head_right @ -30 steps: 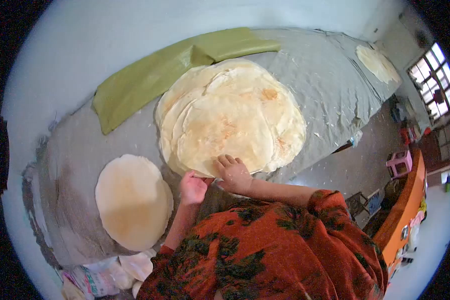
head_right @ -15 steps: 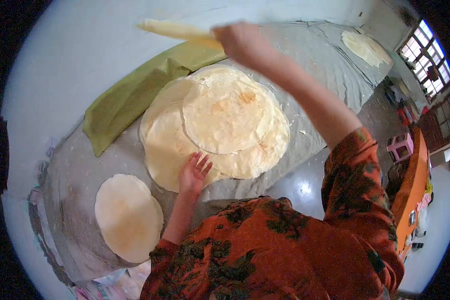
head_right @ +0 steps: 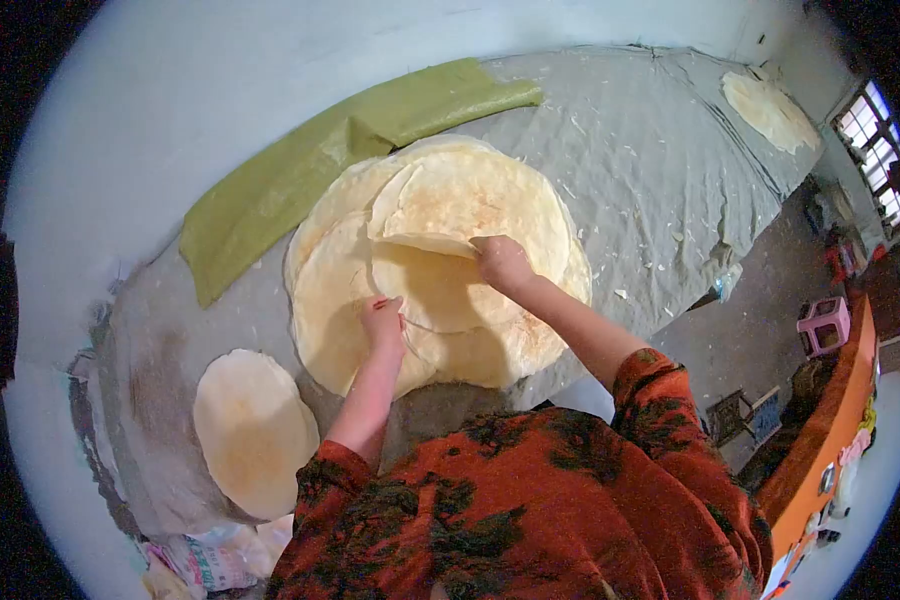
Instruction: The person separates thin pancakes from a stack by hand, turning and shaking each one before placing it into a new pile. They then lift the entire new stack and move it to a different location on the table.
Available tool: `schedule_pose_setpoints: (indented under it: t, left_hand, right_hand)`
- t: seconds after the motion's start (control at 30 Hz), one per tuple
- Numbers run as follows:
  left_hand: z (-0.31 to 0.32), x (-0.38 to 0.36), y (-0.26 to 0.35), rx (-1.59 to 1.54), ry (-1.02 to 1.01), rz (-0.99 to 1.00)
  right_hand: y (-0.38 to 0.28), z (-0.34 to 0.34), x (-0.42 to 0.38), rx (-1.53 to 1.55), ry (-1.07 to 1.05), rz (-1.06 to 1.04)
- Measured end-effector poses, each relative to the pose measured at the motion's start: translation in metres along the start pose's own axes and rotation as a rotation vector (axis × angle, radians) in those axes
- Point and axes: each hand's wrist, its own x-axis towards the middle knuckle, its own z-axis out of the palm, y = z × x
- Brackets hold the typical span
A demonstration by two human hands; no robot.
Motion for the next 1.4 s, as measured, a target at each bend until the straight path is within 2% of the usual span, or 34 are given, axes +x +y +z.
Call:
schedule_pose_setpoints:
  t: [0.03,0.1,0.13,0.2,0.23,0.3,0.33,0.4,0.43,0.5,0.57,0.63,0.73,0.8,0.87,0.9,0.97,1.0,1.03,1.07,1.1,1.13,1.17,1.2,1.27,1.33,1.37,1.4]
  left_hand:
    - [0.0,0.003,0.003,0.002,0.0,0.001]
    - [0.001,0.005,0.011,0.275,-0.039,0.134]
    - [0.002,0.007,0.013,0.275,-0.04,0.133]
    - [0.005,0.01,0.016,-0.004,-0.161,0.191]
    - [0.006,0.004,0.026,-0.004,-0.166,0.191]
    - [0.006,-0.012,0.041,-0.213,-0.315,0.029]
    - [0.004,-0.015,0.041,-0.215,-0.314,0.026]
    - [0.0,-0.019,0.041,-0.775,-0.493,-0.373]
    - [-0.002,-0.02,0.035,-0.773,-0.498,-0.377]
    - [-0.004,-0.029,0.024,-0.944,-0.726,-0.386]
    - [0.003,-0.042,0.02,-0.854,-0.677,-0.361]
    - [0.003,-0.042,0.015,-0.773,-0.627,-0.336]
    - [0.004,-0.027,0.0,-0.906,-0.738,-0.43]
    - [0.007,-0.029,0.0,-0.87,-0.72,-0.386]
    - [0.009,-0.027,0.001,-0.875,-0.724,-0.373]
    - [0.009,-0.027,0.0,-0.873,-0.728,-0.369]
    - [0.013,-0.021,-0.002,-0.945,-0.711,-0.366]
    - [0.011,-0.021,0.004,-0.807,-0.692,-0.363]
    - [0.011,-0.024,0.012,-0.672,-0.674,-0.355]
    - [0.009,-0.035,0.025,-0.665,-0.581,-0.299]
    - [0.009,-0.031,0.014,-0.665,-0.58,-0.305]
    - [0.008,-0.019,-0.003,-0.489,-0.419,-0.157]
    - [0.006,-0.011,-0.012,-0.313,-0.257,-0.006]
    - [0.0,-0.014,-0.003,-0.192,-0.094,0.051]
    - [-0.002,-0.018,0.011,-0.153,-0.095,0.023]
    - [0.0,-0.012,0.009,-0.127,-0.089,-0.002]
    - [0.003,-0.001,0.001,-0.031,-0.063,0.072]
    - [0.006,0.008,-0.004,0.064,-0.034,0.145]
  right_hand:
    - [0.002,-0.001,0.001,0.045,0.013,0.021]
    - [0.008,0.003,0.001,0.053,-0.016,0.02]
    - [0.01,0.005,0.001,0.059,-0.045,0.018]
    - [0.011,0.006,-0.001,0.062,-0.041,0.023]
    - [0.01,0.004,-0.001,0.064,-0.035,0.03]
    - [0.005,0.0,-0.005,0.079,-0.045,0.017]
    - [0.003,-0.001,-0.006,0.096,-0.053,-0.005]
    - [0.005,0.003,-0.003,0.074,-0.047,-0.011]
    - [0.007,0.005,-0.003,0.054,-0.044,-0.009]
    - [0.007,0.007,-0.005,0.044,-0.049,0.003]
    - [0.003,0.011,-0.007,0.035,-0.053,0.005]
    - [-0.009,0.015,-0.016,-0.014,0.0,-0.113]
    - [-0.029,0.02,-0.027,-0.123,-0.133,-0.125]
    - [-0.046,0.019,-0.039,-0.153,-0.194,-0.144]
    - [-0.049,0.031,-0.051,-0.184,0.3,-0.359]
    - [-0.046,0.034,-0.05,-0.189,0.296,-0.361]
    - [-0.028,0.041,-0.045,-0.119,0.152,-0.323]
    - [-0.009,0.046,-0.034,-0.067,-0.057,-0.19]
    - [-0.029,0.009,-0.006,-0.343,-0.36,0.019]
    - [0.0,0.003,0.033,-0.227,-0.231,0.101]
    - [0.029,-0.019,0.074,-0.007,0.074,-0.051]
    - [-0.01,-0.087,0.103,-0.161,-0.069,0.119]
    - [-0.035,-0.134,0.113,-0.183,0.041,0.051]
    - [-0.048,-0.167,0.121,-0.179,0.125,-0.045]
    - [-0.088,-0.211,0.104,-0.21,0.226,-0.245]
    - [-0.089,-0.195,0.09,-0.265,0.177,-0.171]
    - [-0.086,-0.183,0.083,-0.319,0.134,-0.097]
    - [-0.063,-0.149,0.074,-0.302,0.234,-0.239]
